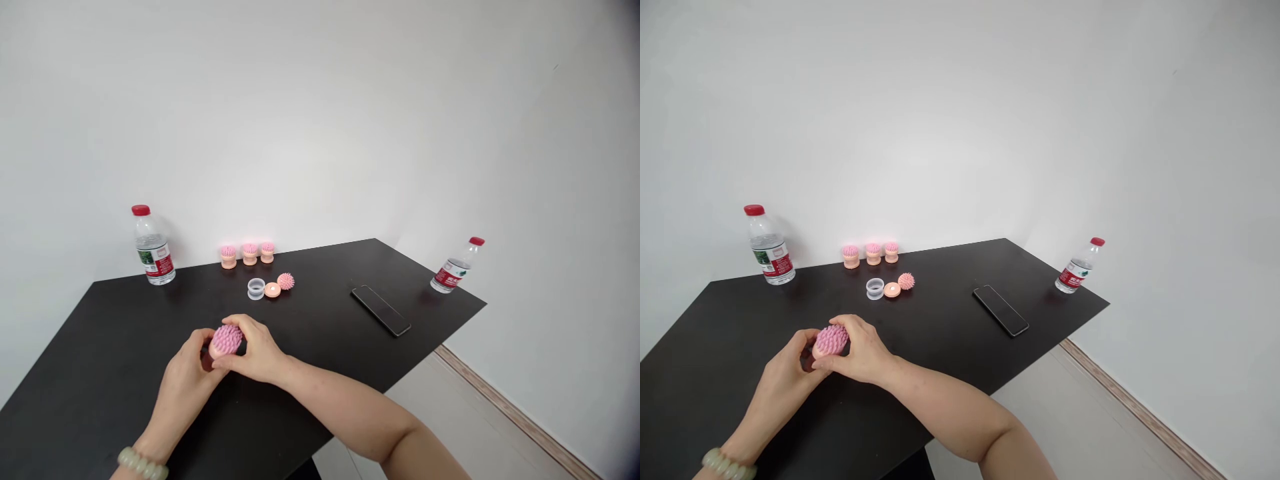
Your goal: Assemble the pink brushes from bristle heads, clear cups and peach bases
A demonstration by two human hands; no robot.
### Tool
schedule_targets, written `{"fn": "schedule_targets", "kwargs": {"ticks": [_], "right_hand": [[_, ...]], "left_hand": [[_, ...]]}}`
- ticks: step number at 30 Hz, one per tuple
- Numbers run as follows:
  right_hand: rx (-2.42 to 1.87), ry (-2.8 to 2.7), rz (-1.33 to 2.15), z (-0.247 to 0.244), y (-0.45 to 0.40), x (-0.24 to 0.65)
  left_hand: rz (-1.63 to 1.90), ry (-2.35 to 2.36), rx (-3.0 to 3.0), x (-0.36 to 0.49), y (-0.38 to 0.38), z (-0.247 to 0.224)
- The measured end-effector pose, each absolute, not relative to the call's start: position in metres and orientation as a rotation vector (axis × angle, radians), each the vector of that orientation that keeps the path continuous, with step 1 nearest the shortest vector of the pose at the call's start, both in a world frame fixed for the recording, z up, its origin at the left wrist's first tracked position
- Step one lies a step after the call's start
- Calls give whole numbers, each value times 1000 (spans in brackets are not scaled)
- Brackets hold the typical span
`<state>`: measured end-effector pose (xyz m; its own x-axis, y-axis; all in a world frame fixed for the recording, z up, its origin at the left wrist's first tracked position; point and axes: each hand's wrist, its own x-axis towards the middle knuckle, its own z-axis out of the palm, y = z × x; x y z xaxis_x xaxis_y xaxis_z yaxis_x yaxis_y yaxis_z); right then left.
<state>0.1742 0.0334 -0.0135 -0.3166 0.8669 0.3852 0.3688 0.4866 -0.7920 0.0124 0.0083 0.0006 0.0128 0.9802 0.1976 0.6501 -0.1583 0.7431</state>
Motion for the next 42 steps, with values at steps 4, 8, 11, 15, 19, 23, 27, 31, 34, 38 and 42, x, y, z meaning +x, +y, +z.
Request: {"fn": "schedule_targets", "kwargs": {"ticks": [4,8,11,15,19,23,27,31,34,38,42], "right_hand": [[-925,-1810,880,-19,38,174],[-910,-1810,892,-24,40,175],[-941,-1912,835,-23,41,176],[-1001,-2110,659,-4,40,186],[-1120,-2201,319,18,27,235],[-1523,-1794,80,13,15,338],[-1816,-1436,15,-1,25,445],[-1930,-1390,59,-11,46,497],[-1944,-1412,71,-19,60,505],[-1931,-1443,95,-22,70,503],[-1888,-1374,52,-3,64,498]], "left_hand": [[1137,1580,1625,9,9,1],[1340,1402,1291,6,11,-2],[1401,1315,1155,5,13,-2],[1372,1440,1181,3,14,2],[1299,1591,1204,-2,17,3],[1390,1498,1062,-6,22,-4],[1398,1396,994,-5,25,-8],[1364,1411,989,-3,25,-7],[1377,1439,1006,-5,25,-8],[1381,1433,1001,-7,24,-10],[1365,1440,1009,-6,24,-9]]}}
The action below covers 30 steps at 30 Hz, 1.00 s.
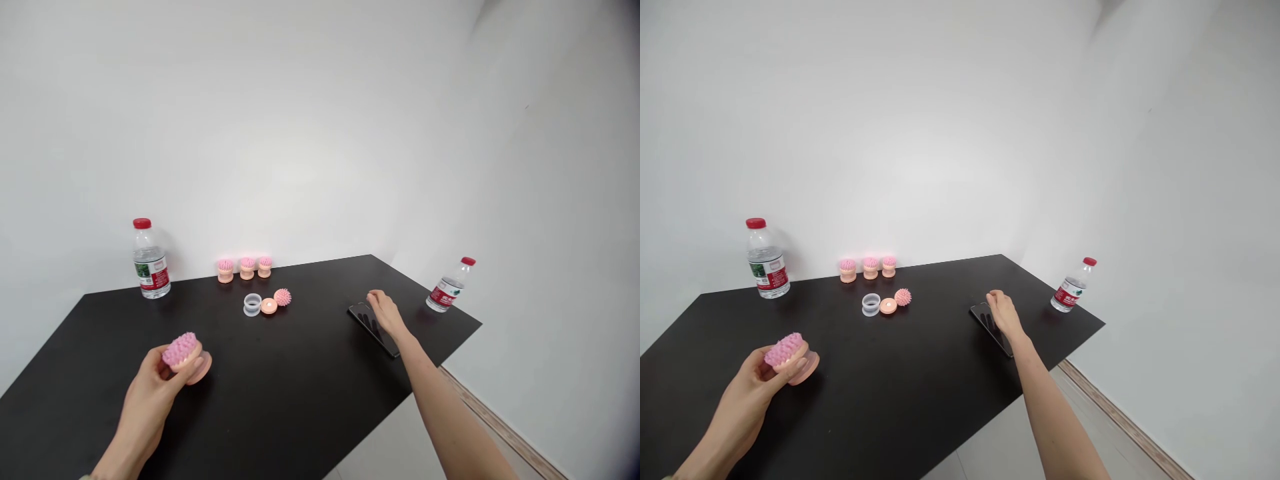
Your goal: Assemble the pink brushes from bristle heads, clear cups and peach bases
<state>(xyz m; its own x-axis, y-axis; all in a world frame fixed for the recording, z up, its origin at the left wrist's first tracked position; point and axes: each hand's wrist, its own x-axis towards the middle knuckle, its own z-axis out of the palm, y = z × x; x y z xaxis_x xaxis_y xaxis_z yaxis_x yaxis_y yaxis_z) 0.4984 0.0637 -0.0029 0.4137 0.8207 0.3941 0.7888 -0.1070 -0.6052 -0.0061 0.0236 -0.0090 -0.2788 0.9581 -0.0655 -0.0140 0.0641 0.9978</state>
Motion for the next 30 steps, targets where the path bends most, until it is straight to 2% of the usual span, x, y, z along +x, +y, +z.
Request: {"fn": "schedule_targets", "kwargs": {"ticks": [4,7,11,13,17,25,30], "right_hand": [[-1773,-1324,-2,21,46,462],[-1632,-1472,104,25,34,401],[-1391,-1817,384,15,25,297],[-1165,-2004,706,8,26,252],[-933,-2091,1009,-8,36,193],[-767,-1553,1471,-26,44,165],[-694,-1442,1697,-26,37,171]], "left_hand": [[1377,1422,1015,-4,25,-10],[1375,1401,1015,-2,25,-11],[1354,1355,996,0,23,-10],[1345,1314,986,1,20,-9],[1360,1200,964,0,19,-9],[1405,1133,939,-2,16,-7],[1376,1065,988,6,11,-6]]}}
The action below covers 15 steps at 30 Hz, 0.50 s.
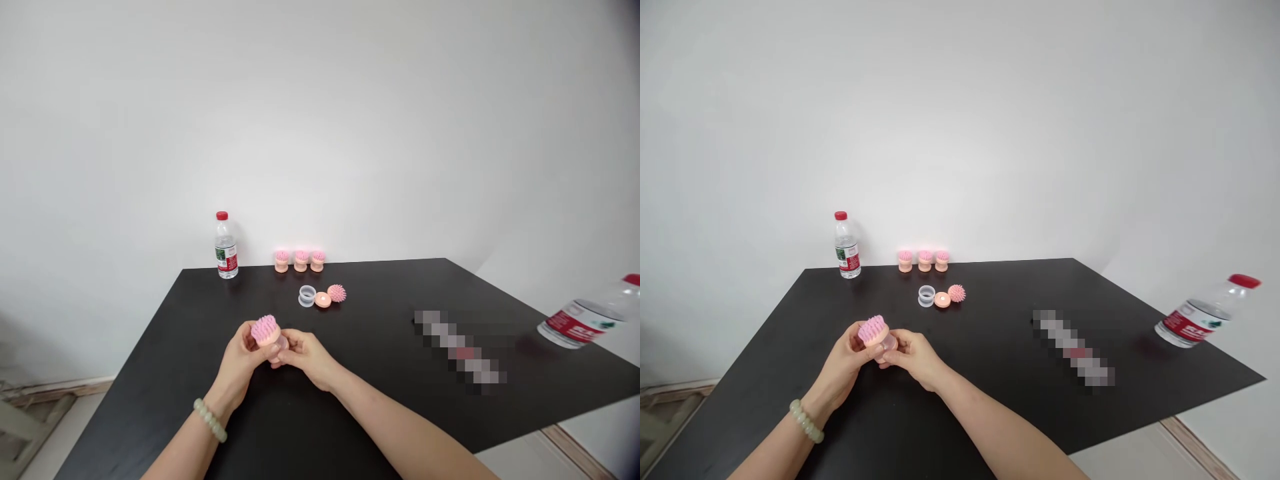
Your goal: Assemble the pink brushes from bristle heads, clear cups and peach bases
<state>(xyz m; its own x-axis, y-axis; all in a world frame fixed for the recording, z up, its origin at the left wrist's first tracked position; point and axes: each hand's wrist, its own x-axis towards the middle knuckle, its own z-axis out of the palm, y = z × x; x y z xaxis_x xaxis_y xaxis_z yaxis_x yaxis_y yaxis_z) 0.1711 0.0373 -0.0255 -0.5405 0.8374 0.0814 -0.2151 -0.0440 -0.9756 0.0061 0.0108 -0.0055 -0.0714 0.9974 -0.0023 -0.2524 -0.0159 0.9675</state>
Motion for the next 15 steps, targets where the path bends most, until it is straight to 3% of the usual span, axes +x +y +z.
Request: {"fn": "schedule_targets", "kwargs": {"ticks": [5,11,15], "right_hand": [[-902,-1417,1516,-29,31,164],[-1229,-1695,885,-30,23,161],[-995,-1598,1155,-35,27,163]], "left_hand": [[1421,1077,959,11,11,-10],[1446,1129,920,21,8,-14],[1470,1110,891,18,7,-12]]}}
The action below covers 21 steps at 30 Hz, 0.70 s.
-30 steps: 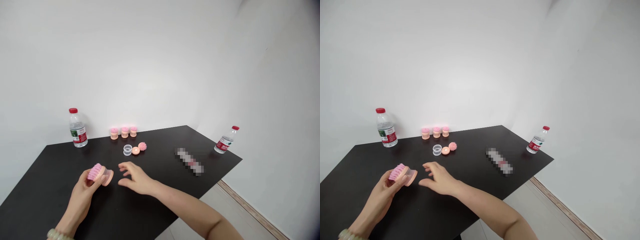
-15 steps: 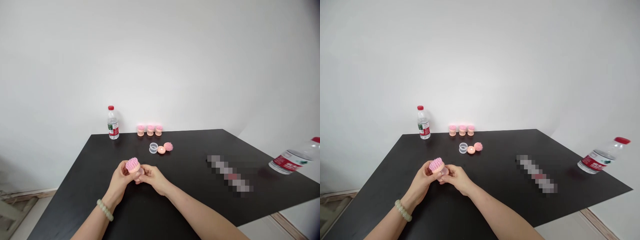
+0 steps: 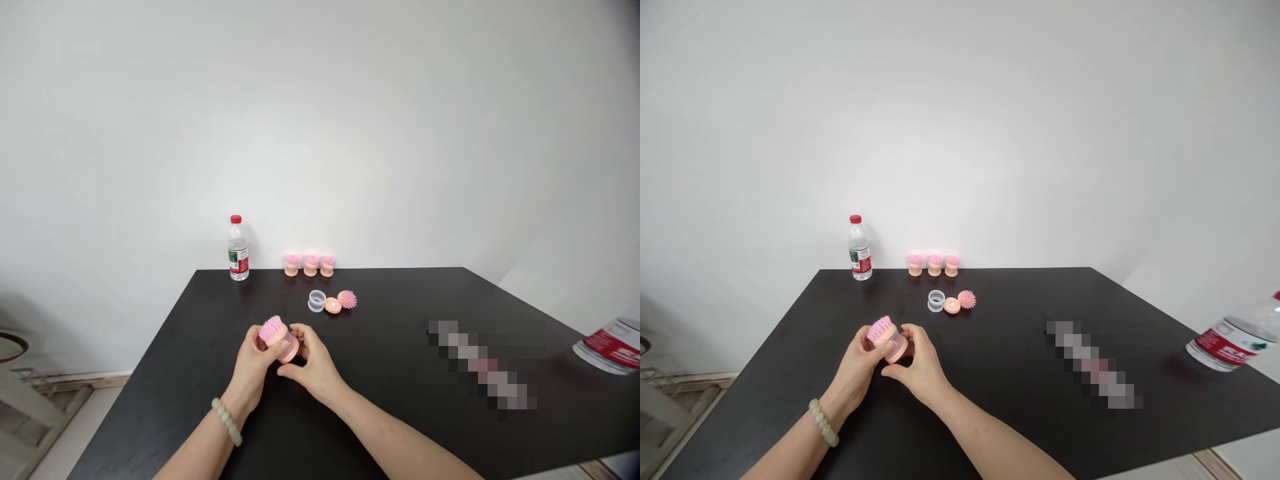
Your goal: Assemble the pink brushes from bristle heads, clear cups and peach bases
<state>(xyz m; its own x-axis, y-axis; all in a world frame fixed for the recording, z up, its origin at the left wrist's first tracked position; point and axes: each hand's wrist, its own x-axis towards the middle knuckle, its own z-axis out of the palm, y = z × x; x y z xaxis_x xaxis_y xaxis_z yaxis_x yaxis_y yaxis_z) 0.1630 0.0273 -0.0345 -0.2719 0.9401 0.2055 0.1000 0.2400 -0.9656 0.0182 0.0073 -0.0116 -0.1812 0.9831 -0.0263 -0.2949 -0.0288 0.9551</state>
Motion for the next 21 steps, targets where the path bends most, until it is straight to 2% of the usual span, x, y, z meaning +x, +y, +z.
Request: {"fn": "schedule_targets", "kwargs": {"ticks": [3,5,13,18,21], "right_hand": [[-828,-1459,1465,-40,34,164],[-806,-1422,1544,-42,38,164],[-965,-1570,1170,-47,37,166],[-794,-1492,1466,-43,37,166],[-833,-1467,1481,-42,38,165]], "left_hand": [[1463,1104,877,14,8,-10],[1448,1104,884,13,9,-9],[1437,1150,953,18,10,-12],[1435,1150,1009,15,9,-12],[1431,1176,1030,14,10,-14]]}}
